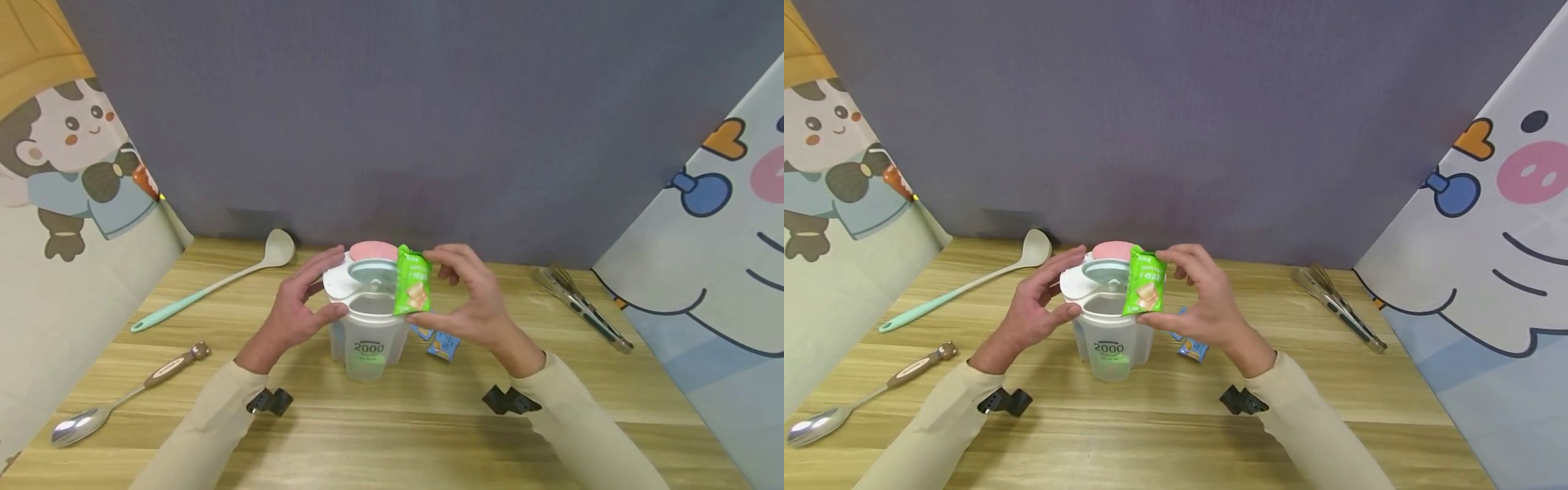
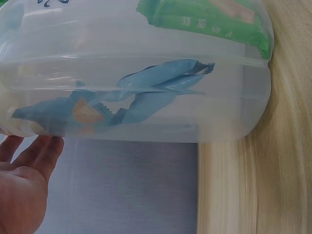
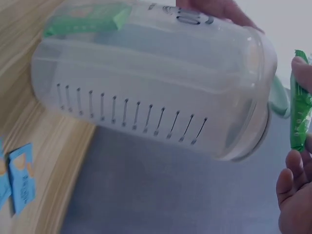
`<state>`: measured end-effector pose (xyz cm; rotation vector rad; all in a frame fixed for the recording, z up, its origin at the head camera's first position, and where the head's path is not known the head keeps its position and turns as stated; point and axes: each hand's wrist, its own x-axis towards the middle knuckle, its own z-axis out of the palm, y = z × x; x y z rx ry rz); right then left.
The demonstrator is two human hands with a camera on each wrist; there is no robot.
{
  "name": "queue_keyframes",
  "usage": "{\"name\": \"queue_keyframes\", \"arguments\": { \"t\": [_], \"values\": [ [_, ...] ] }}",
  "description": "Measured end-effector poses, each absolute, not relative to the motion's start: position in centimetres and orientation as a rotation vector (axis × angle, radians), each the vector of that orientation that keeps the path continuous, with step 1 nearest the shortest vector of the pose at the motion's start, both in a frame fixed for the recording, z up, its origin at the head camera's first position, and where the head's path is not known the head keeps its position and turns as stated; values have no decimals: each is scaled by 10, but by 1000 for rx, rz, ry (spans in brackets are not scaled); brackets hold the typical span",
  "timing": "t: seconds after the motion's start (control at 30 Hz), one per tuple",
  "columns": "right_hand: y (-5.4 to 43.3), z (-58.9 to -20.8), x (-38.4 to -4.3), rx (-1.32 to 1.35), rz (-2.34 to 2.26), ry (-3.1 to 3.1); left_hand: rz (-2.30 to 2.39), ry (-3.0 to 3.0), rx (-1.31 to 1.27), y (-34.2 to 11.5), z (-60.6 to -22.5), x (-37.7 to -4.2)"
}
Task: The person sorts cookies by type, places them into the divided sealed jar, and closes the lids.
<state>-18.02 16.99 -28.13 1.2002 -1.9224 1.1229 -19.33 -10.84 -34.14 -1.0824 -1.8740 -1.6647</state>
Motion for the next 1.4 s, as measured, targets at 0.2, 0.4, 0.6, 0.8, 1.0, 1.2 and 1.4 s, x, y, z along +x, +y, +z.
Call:
{"name": "queue_keyframes", "arguments": {
  "t": [0.2, 0.4, 0.6, 0.8, 1.0, 1.2, 1.4],
  "values": [
    [157, -275, -178, 1238, 1075, -1896, -1663, -1869, -1085, -108, -341, -194],
    [148, -275, -180, 1237, 995, -1895, -1656, -1874, -1085, -108, -342, -194],
    [144, -281, -180, 1220, 963, -1882, -1653, -1878, -1084, -108, -342, -194],
    [139, -291, -184, 1198, 982, -1841, -1655, -1871, -1082, -108, -341, -193],
    [136, -298, -184, 1205, 1019, -1838, -1653, -1864, -1089, -109, -341, -193],
    [130, -299, -184, 1191, 1067, -1804, -1648, -1868, -1092, -109, -341, -193],
    [126, -298, -183, 1166, 1102, -1764, -1639, -1870, -1092, -108, -341, -194]
  ]
}}
